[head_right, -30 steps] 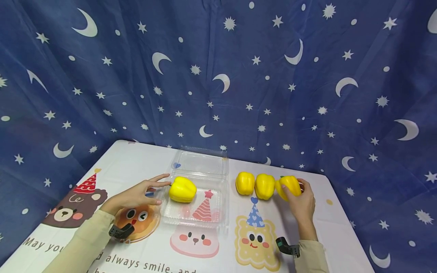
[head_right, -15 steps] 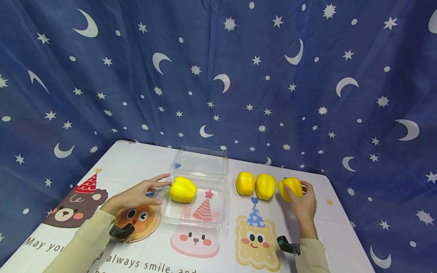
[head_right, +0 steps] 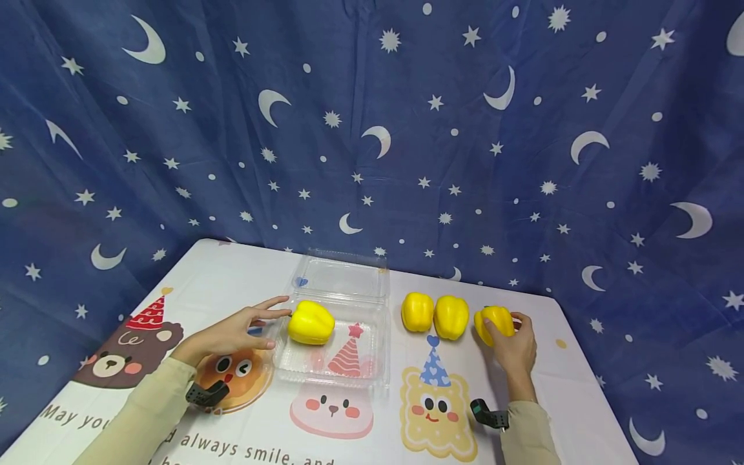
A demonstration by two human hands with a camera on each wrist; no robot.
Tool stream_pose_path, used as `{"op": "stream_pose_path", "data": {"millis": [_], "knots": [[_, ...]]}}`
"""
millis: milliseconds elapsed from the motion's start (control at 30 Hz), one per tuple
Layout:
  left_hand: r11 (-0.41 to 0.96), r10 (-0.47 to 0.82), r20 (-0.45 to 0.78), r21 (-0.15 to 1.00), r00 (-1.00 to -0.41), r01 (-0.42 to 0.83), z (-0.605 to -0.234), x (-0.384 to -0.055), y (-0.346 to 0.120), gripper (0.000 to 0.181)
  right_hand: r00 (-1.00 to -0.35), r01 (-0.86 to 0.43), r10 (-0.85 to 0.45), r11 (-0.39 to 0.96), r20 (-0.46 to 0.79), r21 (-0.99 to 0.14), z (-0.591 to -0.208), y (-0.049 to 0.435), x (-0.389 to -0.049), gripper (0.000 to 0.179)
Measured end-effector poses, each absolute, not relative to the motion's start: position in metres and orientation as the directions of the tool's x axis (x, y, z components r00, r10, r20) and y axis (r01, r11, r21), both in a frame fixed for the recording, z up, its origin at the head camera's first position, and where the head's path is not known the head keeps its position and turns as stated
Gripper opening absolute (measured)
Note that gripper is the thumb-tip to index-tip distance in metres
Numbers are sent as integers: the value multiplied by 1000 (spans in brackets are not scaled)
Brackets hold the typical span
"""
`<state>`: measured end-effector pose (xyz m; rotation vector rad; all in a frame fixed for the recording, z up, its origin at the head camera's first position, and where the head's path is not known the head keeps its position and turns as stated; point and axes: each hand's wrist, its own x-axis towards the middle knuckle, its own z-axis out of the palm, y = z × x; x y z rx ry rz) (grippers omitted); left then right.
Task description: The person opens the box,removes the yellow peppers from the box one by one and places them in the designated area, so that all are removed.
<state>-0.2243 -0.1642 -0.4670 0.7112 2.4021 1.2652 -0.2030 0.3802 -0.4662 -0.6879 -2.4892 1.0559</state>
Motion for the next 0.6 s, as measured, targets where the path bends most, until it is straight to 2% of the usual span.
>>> {"op": "stream_pose_path", "data": {"millis": [600], "knots": [[480,566,-62,835,-822,267,-469,-225,-164,65,-788,371,609,591,95,-716,-479,374,-217,70]]}}
